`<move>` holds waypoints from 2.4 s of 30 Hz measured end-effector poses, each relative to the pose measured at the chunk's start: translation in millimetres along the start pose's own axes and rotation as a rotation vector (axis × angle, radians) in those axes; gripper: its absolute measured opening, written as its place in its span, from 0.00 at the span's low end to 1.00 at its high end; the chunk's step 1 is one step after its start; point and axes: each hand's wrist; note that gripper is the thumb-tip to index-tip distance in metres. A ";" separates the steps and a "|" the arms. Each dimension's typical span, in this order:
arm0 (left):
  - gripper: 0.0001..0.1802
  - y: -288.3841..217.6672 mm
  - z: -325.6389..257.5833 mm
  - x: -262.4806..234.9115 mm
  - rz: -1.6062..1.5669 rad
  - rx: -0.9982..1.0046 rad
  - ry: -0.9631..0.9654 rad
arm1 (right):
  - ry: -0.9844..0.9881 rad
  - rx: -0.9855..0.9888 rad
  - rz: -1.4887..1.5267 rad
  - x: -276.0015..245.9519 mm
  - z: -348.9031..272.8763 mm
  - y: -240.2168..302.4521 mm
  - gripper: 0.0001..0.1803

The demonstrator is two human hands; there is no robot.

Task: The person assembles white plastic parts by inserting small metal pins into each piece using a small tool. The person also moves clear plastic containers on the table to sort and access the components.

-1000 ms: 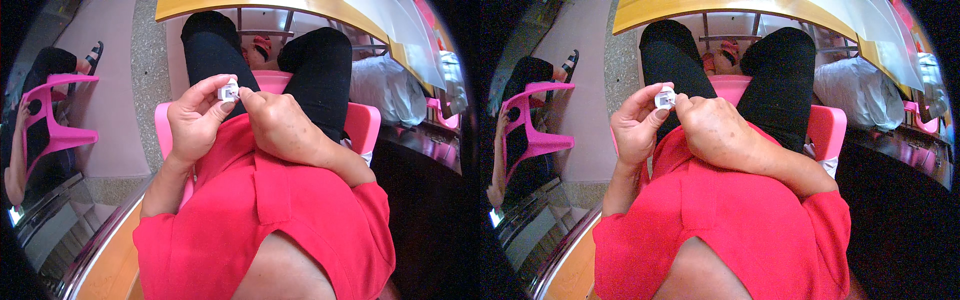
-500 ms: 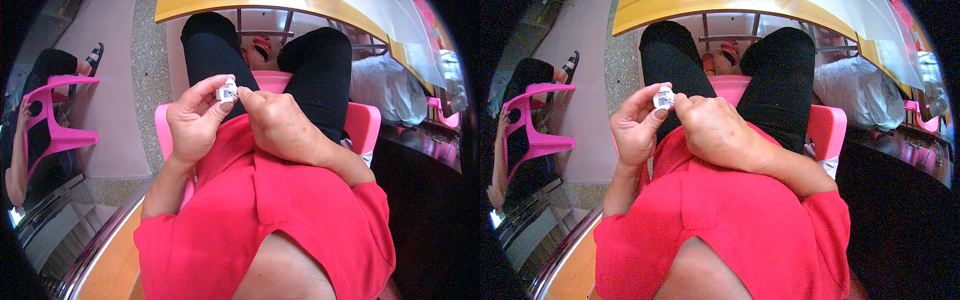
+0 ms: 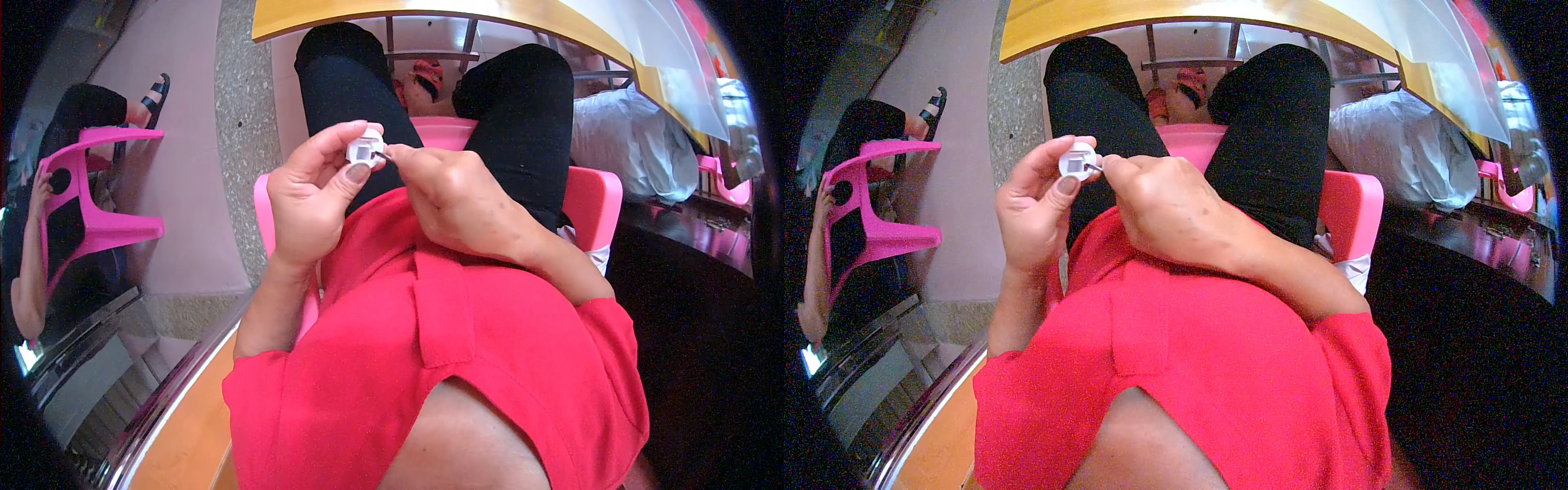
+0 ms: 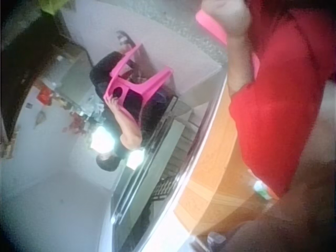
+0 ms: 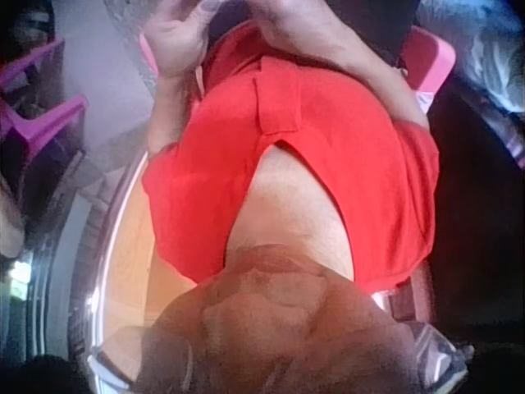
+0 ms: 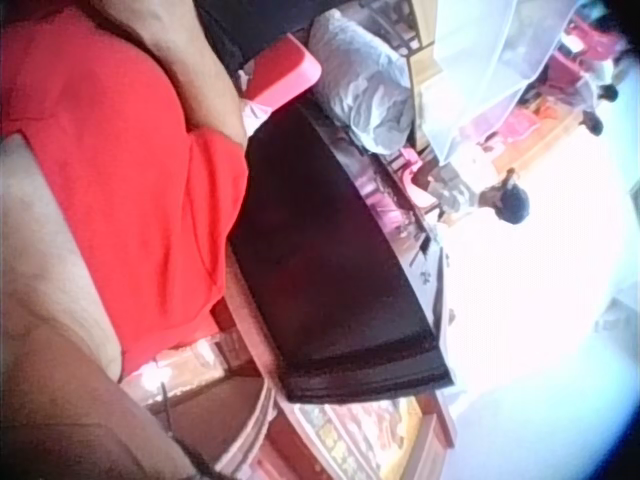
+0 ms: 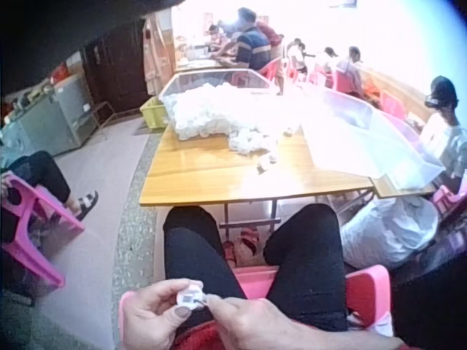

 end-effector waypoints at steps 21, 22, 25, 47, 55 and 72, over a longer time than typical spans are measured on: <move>0.19 2.0 -2.0 4.2 0.091 0.101 0.013 | -0.060 0.014 0.050 3.3 -0.1 2.6 0.10; 0.19 2.4 -1.9 3.9 0.089 0.106 0.013 | -0.061 0.013 0.050 4.2 -0.1 1.7 0.10; 0.20 2.8 -1.9 3.7 0.090 0.112 0.002 | -0.086 -0.018 0.017 6.1 0.9 1.2 0.12; 0.15 11.4 -2.9 7.3 0.324 0.023 -0.077 | 0.243 -0.005 -0.669 4.8 14.6 16.9 0.09; 0.17 1.2 8.8 -4.3 -0.219 -0.032 0.068 | 0.085 0.022 -0.053 -26.6 -0.2 9.4 0.13; 0.17 -1.1 0.0 -6.4 -0.342 -0.107 0.139 | -0.098 -0.254 -0.516 -12.4 0.1 17.9 0.13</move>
Point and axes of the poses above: each hand's wrist, its own z-axis towards the middle knuckle, its own x-axis out of the palm, y = z × x, and after that the axes turned 11 degrees about z, right-handed
